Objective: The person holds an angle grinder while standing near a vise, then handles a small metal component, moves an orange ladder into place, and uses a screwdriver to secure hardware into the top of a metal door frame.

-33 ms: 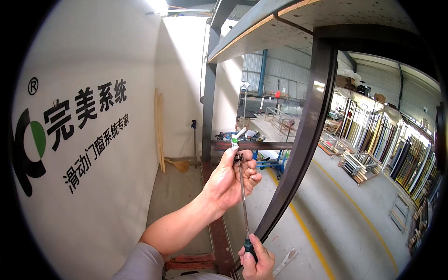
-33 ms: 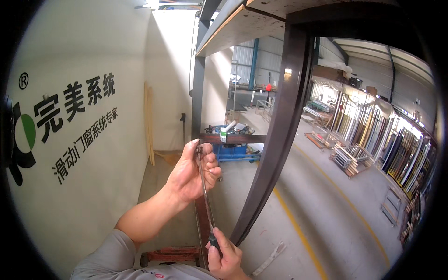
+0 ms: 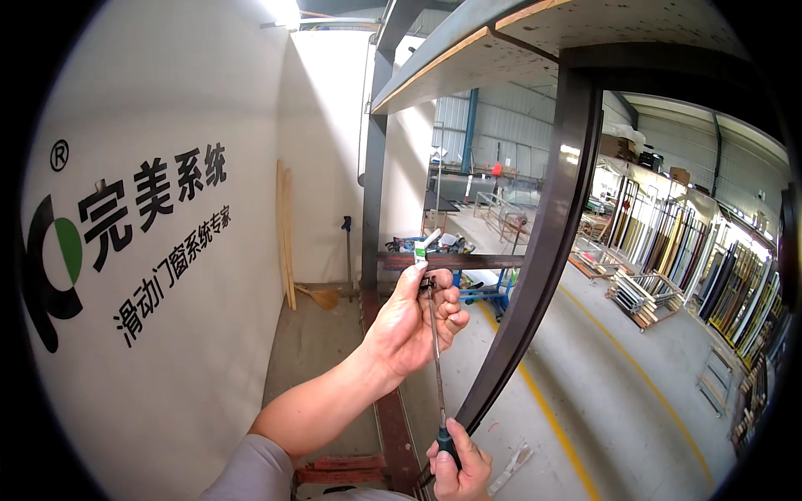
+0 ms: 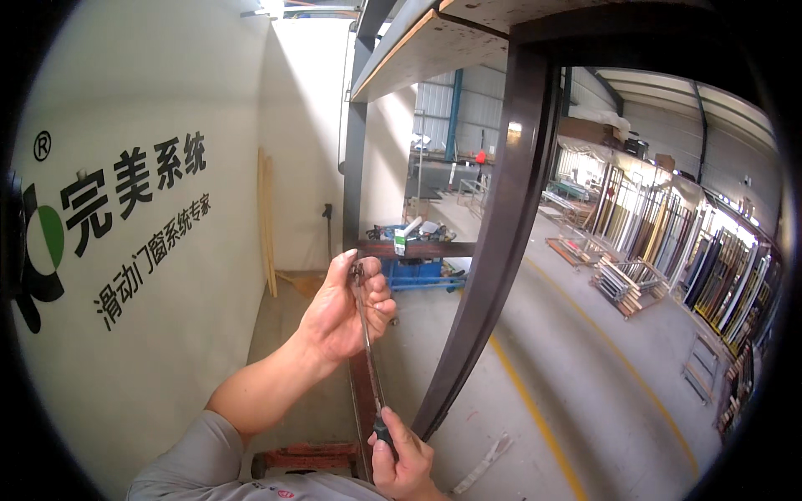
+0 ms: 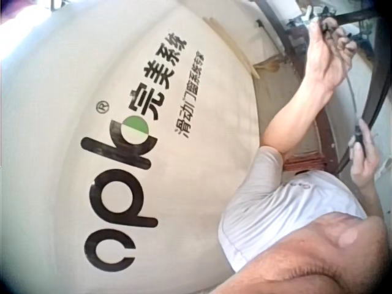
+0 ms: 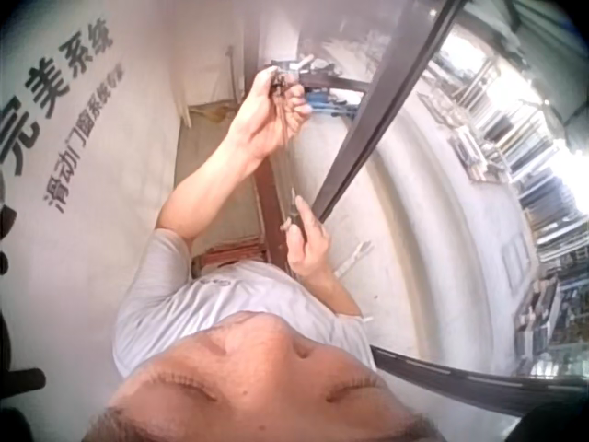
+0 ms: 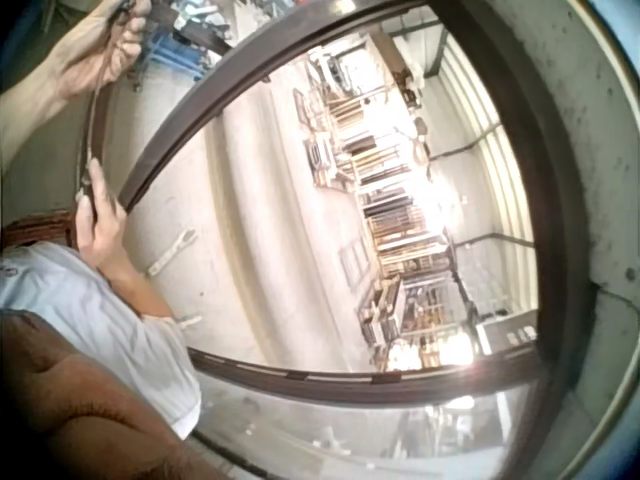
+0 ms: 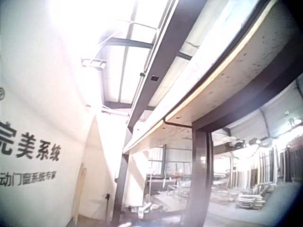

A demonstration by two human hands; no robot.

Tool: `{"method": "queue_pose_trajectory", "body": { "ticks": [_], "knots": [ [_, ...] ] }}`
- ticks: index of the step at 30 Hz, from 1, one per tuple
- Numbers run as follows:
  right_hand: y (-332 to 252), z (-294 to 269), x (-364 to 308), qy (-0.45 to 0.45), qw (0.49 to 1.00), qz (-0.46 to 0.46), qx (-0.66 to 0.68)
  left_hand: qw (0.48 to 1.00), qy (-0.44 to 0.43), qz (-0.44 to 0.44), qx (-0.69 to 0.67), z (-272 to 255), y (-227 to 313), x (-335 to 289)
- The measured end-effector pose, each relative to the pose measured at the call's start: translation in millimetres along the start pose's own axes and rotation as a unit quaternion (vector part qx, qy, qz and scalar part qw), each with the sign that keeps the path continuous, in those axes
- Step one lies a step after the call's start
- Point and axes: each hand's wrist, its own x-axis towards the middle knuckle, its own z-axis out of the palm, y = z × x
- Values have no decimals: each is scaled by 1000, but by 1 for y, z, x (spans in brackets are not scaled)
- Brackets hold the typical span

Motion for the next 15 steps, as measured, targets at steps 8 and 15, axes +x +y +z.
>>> {"method": "queue_pose_trajectory", "body": {
  "ticks": [8, 15],
  "knots": [
    [4, -9, 0, -8, 998, 15, 67, 997, -66, -2, 37, 5, -11, 9],
    [9, -17, 9, -16, 972, 51, 228, 964, -196, 31, 179, 32, -17, 35]
  ]
}}
